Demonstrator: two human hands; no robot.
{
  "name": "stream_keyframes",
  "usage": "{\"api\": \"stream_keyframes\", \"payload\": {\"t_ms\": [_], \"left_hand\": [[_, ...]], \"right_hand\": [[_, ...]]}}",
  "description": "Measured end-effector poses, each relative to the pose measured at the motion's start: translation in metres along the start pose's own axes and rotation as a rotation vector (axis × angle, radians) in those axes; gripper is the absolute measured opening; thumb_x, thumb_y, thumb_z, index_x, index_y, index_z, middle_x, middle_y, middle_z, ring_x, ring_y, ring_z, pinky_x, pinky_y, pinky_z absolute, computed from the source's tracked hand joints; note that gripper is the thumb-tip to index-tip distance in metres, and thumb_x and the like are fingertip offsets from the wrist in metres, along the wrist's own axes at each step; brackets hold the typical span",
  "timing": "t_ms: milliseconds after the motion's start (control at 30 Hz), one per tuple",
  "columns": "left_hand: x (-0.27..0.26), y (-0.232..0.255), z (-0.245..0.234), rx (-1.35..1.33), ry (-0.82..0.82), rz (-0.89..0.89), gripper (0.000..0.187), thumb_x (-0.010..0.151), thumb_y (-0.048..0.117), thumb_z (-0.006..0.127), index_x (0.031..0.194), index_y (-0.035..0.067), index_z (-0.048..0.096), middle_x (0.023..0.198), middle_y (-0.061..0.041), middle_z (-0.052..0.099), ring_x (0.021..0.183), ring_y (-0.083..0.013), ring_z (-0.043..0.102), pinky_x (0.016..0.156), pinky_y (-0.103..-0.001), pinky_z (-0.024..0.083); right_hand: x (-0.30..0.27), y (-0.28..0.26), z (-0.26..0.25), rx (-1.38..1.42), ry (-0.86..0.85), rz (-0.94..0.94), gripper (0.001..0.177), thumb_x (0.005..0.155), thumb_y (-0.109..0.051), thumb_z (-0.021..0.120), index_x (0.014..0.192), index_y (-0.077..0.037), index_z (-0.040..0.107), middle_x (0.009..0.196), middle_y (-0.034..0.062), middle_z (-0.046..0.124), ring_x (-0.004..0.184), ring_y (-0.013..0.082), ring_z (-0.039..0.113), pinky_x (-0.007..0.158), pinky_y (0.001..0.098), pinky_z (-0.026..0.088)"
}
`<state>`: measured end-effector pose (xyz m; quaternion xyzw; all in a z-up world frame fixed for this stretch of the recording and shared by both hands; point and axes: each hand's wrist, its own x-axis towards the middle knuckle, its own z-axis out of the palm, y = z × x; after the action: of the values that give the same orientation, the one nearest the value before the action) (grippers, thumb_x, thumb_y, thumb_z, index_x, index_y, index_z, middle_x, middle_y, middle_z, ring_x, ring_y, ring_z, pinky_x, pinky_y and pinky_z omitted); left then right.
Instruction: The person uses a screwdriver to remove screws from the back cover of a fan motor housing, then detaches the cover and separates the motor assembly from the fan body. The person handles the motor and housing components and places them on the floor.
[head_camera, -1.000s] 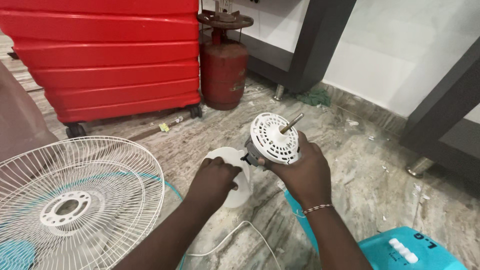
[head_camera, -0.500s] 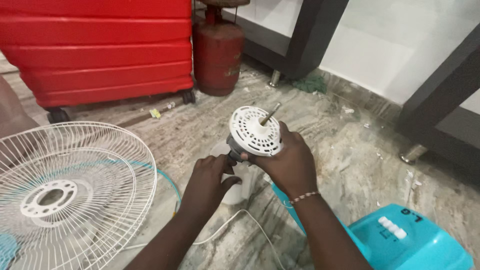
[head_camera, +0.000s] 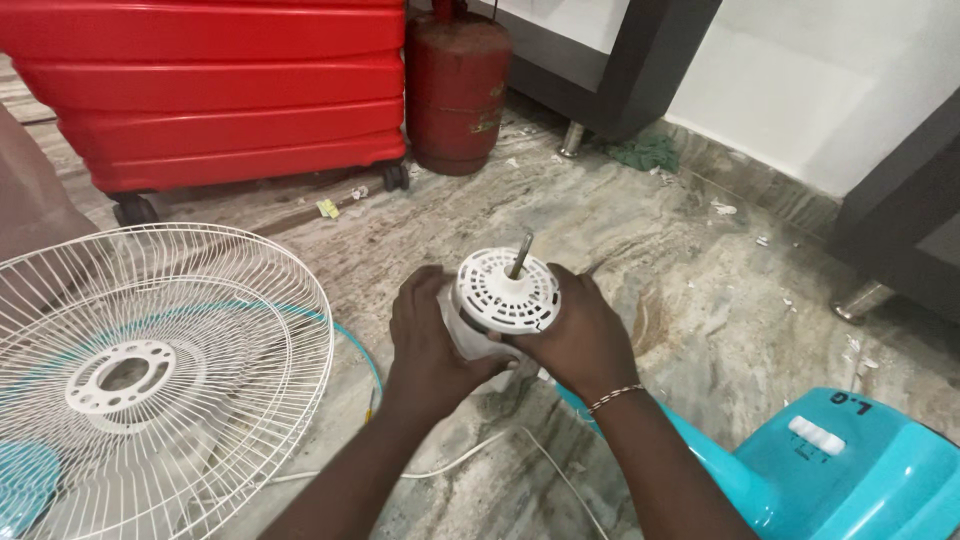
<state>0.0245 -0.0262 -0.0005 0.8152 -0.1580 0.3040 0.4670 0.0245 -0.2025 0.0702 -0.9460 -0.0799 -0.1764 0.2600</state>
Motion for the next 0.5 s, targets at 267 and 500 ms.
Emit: {"api": "stream_keyframes", "payload": {"t_ms": [267,500], "left_hand": [[0.003,-0.013,0.003,-0.19,-0.189,-0.117,0.115,0.056,0.029,0.101,0.15,0.005,0.039,0.144,-0.02,0.053,0.134,-0.0344,0.054,0.11,-0.042,0.046],[0.012,-0.001,-0.005,-0.306,-0.215,-0.142,0.093,0.051,0.024,0.097,0.133,0.005,0.059,0.12,-0.013,0.075,0.113,-0.0268,0.073,0.099,-0.041,0.057]], "right_hand": [[-0.003,0.014,0.013,-0.051,-0.044,-0.137,0.096,0.056,-0.057,0.092,0.129,-0.005,0.057,0.12,0.0152,0.064,0.119,0.0339,0.058,0.101,0.0455,0.049],[0.002,0.02,0.006,0.02,-0.265,0.021,0.107,0.057,-0.061,0.09,0.14,-0.007,0.049,0.135,0.0194,0.049,0.131,0.0369,0.05,0.106,0.0468,0.044]]}}
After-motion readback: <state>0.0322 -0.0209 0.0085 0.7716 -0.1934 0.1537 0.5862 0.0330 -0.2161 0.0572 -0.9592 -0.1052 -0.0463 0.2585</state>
